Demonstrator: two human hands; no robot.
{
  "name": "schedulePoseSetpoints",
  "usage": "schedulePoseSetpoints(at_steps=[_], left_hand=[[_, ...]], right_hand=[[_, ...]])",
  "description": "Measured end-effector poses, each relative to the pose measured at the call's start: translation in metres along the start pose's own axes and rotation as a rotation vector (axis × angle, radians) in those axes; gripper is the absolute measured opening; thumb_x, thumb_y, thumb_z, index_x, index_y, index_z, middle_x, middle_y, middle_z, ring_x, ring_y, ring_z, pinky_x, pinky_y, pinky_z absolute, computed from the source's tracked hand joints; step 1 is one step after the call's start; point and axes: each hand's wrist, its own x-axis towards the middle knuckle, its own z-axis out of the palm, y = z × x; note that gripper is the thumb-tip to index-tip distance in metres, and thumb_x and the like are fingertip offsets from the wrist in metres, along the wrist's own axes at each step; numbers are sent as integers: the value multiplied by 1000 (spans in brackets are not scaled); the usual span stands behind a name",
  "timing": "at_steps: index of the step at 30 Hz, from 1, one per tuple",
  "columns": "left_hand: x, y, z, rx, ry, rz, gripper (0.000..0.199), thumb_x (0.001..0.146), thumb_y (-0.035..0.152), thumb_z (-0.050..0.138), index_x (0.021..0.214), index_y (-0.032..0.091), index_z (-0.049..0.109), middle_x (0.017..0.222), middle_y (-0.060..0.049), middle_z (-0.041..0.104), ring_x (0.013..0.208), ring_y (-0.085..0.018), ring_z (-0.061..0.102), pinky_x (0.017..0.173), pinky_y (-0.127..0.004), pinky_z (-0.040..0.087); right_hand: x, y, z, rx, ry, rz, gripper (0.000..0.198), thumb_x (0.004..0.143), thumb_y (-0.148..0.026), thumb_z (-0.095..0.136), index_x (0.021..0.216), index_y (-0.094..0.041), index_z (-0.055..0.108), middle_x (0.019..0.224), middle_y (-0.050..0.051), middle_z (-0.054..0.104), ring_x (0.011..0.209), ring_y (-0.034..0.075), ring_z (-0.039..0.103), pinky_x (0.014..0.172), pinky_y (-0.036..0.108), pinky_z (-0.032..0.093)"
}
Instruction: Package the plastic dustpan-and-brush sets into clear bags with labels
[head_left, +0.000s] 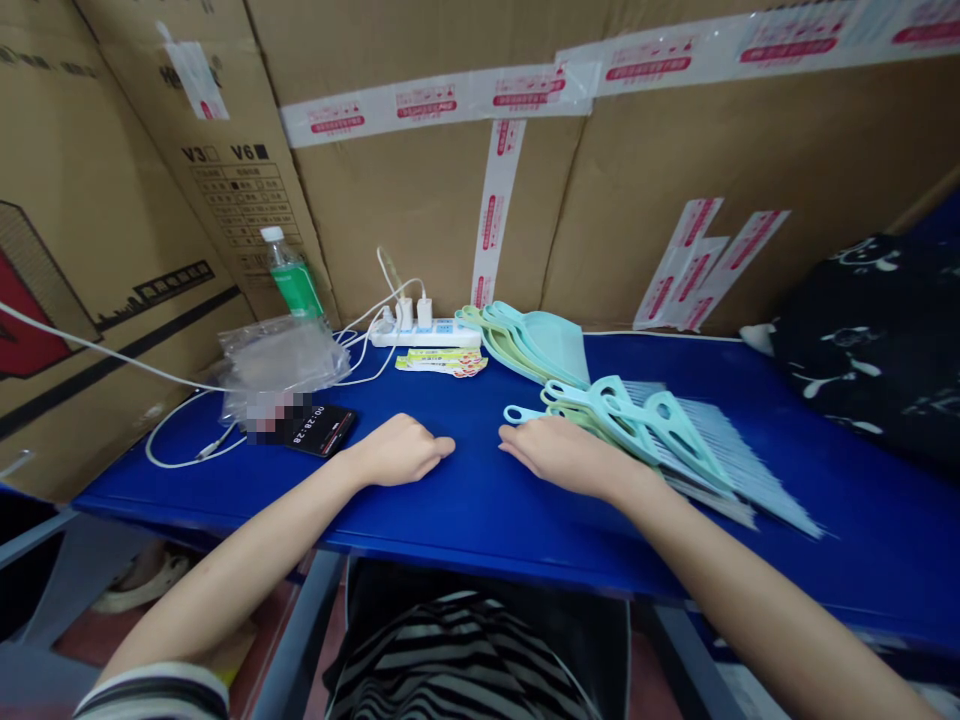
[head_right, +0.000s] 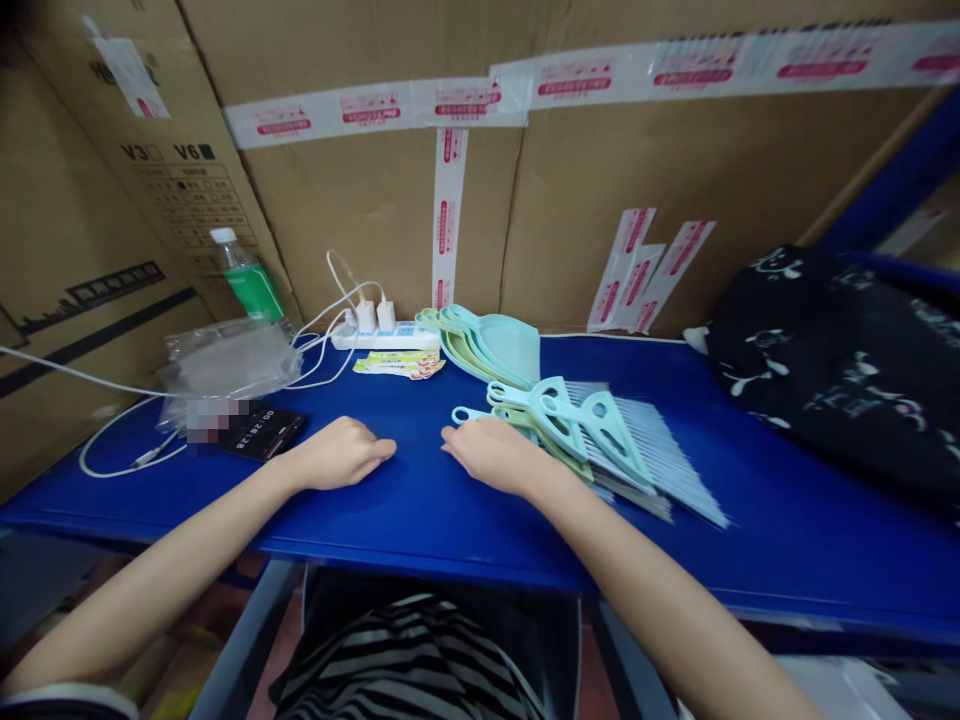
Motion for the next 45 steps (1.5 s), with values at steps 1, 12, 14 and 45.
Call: schedulePoseSetpoints(at_steps=[1,12,14,45], left_hand=[[0,0,0,3,-3,-1,16,87,15,43,74,21,51,54,2,58,52,-16,57,47,-27,25],[0,-1,0,2,-35,-11,14,88,16,46,77,21,53,56,1,61,53,-17,58,48,-26,25],[0,-1,1,0,-23,-9,14,88,16,46,77,21,52,56,1,61,53,-16,58,48,-26,25],[-2,-1,2,-13,24,-6,15,88,16,44,76,21,52,55,1,59,52,-16,58,47,-25,28]], right_hand=[[0,0,0,3,3,0,30,99,-25,35,98,-14,62,86,10,71,82,23,68,60,29,36],[0,2,1,21,18,2,29,99,-25,36,96,-14,63,85,10,72,81,23,68,59,28,35],[0,2,2,23,23,3,29,99,-25,36,96,-14,63,85,11,72,80,23,68,59,28,34],[-2,1,-3,35,50,-8,31,99,-27,35,92,-14,62,83,9,71,78,23,67,60,29,33]])
